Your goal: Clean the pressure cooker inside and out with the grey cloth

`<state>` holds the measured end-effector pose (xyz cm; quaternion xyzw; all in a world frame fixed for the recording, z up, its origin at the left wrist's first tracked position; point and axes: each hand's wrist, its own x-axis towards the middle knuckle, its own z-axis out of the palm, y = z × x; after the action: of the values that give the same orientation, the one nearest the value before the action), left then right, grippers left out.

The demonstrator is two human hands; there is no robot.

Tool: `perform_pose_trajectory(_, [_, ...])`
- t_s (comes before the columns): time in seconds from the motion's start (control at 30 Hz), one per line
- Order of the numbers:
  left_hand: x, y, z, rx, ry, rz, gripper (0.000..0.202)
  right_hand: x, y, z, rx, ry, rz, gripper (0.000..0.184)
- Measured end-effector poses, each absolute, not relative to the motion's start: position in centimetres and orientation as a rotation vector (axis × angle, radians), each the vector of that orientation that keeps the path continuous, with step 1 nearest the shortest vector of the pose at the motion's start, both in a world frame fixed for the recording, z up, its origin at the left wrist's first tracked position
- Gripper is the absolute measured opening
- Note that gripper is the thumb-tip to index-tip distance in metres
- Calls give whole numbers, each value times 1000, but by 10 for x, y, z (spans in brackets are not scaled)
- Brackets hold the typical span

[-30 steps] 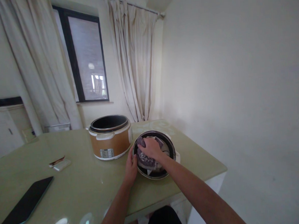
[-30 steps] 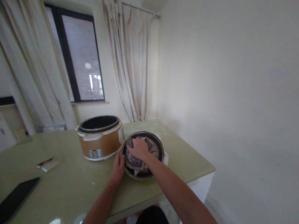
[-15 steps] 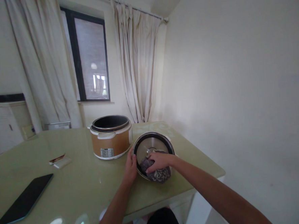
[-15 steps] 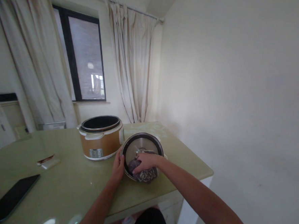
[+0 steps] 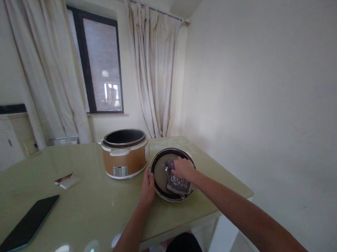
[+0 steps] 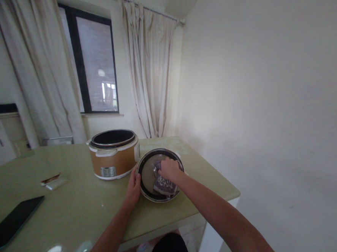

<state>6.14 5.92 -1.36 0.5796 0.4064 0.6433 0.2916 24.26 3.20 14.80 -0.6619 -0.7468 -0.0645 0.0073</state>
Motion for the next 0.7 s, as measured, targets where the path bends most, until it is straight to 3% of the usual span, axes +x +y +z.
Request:
perform_pose_trajectory(0.2, [61,61,-16,1552,1093,1708,54,246,60,139,-2069,-2201,-208,45])
perform_pose_trajectory(0.47, [58,65,-20,1536,1124,1739,54,221,70,114,-1500,-2393,-100,57])
perform_pose_trajectory(0.7, [57,66,-21,1532,1177,1715,53,220,56,101,-1308,-2538,-1,65])
